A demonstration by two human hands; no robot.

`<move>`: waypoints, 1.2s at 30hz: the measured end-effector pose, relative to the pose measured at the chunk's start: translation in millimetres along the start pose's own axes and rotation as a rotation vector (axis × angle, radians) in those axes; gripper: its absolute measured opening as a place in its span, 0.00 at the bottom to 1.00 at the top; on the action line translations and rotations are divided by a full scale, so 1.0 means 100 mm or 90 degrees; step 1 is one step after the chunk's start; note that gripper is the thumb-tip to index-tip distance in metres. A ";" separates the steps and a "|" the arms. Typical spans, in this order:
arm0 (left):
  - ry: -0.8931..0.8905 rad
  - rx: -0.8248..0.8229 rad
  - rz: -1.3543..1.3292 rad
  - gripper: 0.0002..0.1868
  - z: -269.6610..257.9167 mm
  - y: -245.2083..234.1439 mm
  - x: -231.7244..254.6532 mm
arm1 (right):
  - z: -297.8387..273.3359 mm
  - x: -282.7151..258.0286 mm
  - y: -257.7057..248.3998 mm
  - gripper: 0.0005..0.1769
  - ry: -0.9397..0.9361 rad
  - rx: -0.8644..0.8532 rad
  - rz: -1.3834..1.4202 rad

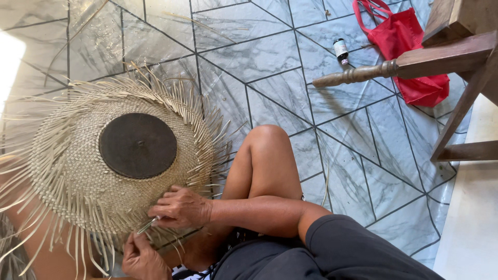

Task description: The person weaves the edges of a straw hat by hand using thin straw strands.

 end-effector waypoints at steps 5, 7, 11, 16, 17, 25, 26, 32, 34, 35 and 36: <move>-0.007 -0.003 -0.015 0.08 0.00 0.00 -0.22 | 0.09 0.00 -0.32 0.21 0.018 0.078 0.061; -0.026 0.010 -0.034 0.09 0.00 0.01 -0.22 | 0.13 0.08 -0.40 0.22 0.019 0.104 0.064; 0.047 -0.069 0.060 0.21 0.02 -0.01 -0.18 | 0.29 0.47 -0.63 0.17 0.053 0.151 0.048; 0.084 -0.066 0.124 0.12 -0.01 -0.10 -0.43 | 0.69 1.18 -1.19 0.09 0.161 0.158 0.026; 0.026 -0.058 0.052 0.12 -0.03 -0.10 -0.55 | 0.70 1.38 -1.21 0.13 0.230 0.108 0.008; -0.123 -0.054 -0.154 0.16 -0.09 0.13 -0.35 | 0.27 2.34 -0.82 0.18 0.527 0.074 0.003; -0.102 -0.091 -0.022 0.16 -0.05 0.11 -0.16 | 0.27 2.38 -0.74 0.19 0.533 0.057 0.028; -0.038 -0.127 0.182 0.19 0.04 0.09 -0.22 | 0.34 2.44 -0.50 0.18 0.564 -0.007 0.009; -0.032 -0.129 0.185 0.18 0.02 0.12 -0.17 | 0.34 2.39 -0.50 0.21 0.572 -0.009 0.001; -0.079 -0.098 0.099 0.15 -0.01 0.14 -0.15 | 0.37 2.34 -0.52 0.21 0.544 0.003 0.012; -0.124 -0.067 0.014 0.15 -0.04 0.16 -0.13 | 0.39 2.28 -0.53 0.21 0.516 0.014 0.024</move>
Point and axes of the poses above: each hand's wrist, its own z-axis towards the middle knuckle, its own y-axis out of the palm, x = y × z, the point moved 6 cm from there along z, towards the middle knuckle, and after that the axes turned 13 degrees about y, right-handed, at the moved point
